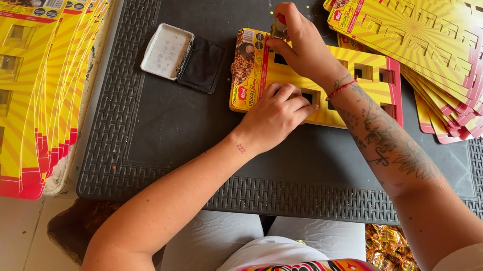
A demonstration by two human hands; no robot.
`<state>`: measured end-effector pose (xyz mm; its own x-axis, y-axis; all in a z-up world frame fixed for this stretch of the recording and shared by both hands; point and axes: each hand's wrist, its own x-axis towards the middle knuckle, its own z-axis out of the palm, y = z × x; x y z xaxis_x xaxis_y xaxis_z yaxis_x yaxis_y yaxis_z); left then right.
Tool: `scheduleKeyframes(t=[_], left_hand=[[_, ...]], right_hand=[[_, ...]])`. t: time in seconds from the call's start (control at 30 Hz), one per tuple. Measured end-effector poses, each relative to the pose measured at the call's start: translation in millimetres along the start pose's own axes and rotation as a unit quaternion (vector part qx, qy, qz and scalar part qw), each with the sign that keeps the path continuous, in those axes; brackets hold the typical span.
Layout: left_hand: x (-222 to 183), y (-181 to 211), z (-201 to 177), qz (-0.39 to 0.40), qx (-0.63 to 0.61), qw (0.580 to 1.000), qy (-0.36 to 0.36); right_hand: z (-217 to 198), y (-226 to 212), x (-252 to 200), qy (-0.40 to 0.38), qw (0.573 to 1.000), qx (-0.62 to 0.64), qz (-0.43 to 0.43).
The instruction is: The person picks up flat cardboard sheets from a stack and uses a handheld ink stamp to apply a mark to each one before setting it back down.
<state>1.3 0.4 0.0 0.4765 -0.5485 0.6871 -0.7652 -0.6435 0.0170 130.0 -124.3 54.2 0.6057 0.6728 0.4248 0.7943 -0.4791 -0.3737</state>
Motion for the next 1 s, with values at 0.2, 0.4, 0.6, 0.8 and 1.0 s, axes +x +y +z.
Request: scheduleKeyframes(t=[0.2,0.4,0.6,0.8,1.0], left_hand=[[-0.5,-0.4,-0.5,0.007,0.015,1.000,-0.008],[-1.1,0.0,1.2,-0.001,0.009,1.000,0.005],[-0.1,1.0,-2.5,-0.002,0.005,1.000,0.024],[-2.0,-1.6,-0.2,-0.002,-0.011,1.000,0.022],[3.5,-5.6,-8.9,-0.029,-0.091,0.995,0.023]], right_hand=[[-2.1,-3.2,5.5,-0.028,0.999,0.030,0.013],[6.8,-3.9,-8.1,0.019,1.000,-0.017,0.001],[7.1,9.4,-11.9,0.046,0.998,0.050,0.013],[-48.4,27.5,-10.0,0.337,0.891,0.301,0.044],[-132.6,-9.5,-33.2,0.398,0.833,0.380,0.057]])
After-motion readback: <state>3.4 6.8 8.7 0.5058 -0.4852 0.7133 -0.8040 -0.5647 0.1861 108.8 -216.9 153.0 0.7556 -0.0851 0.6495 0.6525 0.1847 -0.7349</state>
